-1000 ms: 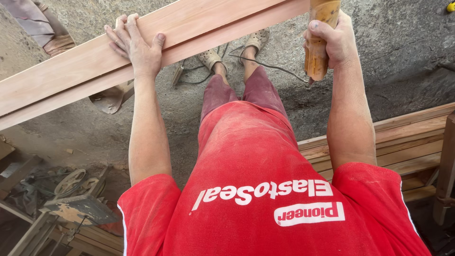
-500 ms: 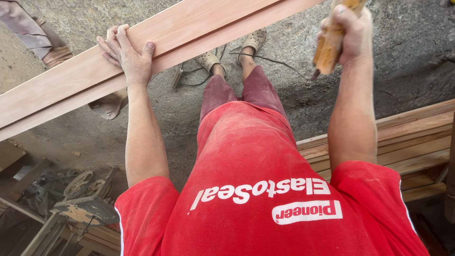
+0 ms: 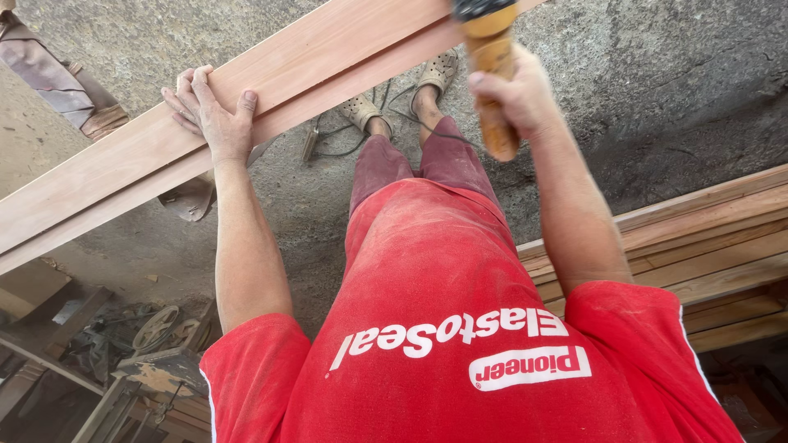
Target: The person uses an electric sander to smooth the surface of a long wooden plank resting on a workbench. They move the sander back and forth along the plank's length, repositioning the wood as needed to cover different sections.
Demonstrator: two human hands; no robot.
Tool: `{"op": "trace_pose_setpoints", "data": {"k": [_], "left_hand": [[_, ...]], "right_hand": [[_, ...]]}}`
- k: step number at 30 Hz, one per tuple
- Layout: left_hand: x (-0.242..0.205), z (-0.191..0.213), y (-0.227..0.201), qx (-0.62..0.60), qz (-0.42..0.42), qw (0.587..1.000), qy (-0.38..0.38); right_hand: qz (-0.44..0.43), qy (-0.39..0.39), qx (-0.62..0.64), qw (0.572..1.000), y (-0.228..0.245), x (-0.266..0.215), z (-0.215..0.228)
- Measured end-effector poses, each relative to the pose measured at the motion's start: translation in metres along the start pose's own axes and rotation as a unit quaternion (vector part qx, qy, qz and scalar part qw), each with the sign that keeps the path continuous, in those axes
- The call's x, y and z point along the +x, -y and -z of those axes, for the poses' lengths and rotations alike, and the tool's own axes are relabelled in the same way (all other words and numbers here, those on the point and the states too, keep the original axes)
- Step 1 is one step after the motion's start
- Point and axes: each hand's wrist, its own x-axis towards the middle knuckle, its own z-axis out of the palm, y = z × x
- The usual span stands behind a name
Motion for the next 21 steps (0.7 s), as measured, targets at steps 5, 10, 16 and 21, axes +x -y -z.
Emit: {"op": "trace_pose_setpoints", "data": {"k": [5, 10, 16, 21], "left_hand": [[-0.001, 0.004, -0.005, -0.001, 0.007, 1.000, 0.006], [-0.003, 0.003, -0.009, -0.019, 0.002, 1.000, 0.006], [-0.001, 0.005, -0.009, -0.007, 0.011, 1.000, 0.001], [0.001, 0.001, -0.008, -0.005, 0.022, 1.000, 0.006]], "right_hand": [[0.042, -0.052, 0.008, 0.998, 0.005, 0.003, 0.058], [0.062, -0.056, 0.095, 0.992, -0.003, -0.005, 0.084], [0.022, -0.019, 0.005, 1.000, -0.007, -0.005, 0.013], [-0.007, 0.068, -0.077, 0.995, -0.015, -0.019, -0.057]]}}
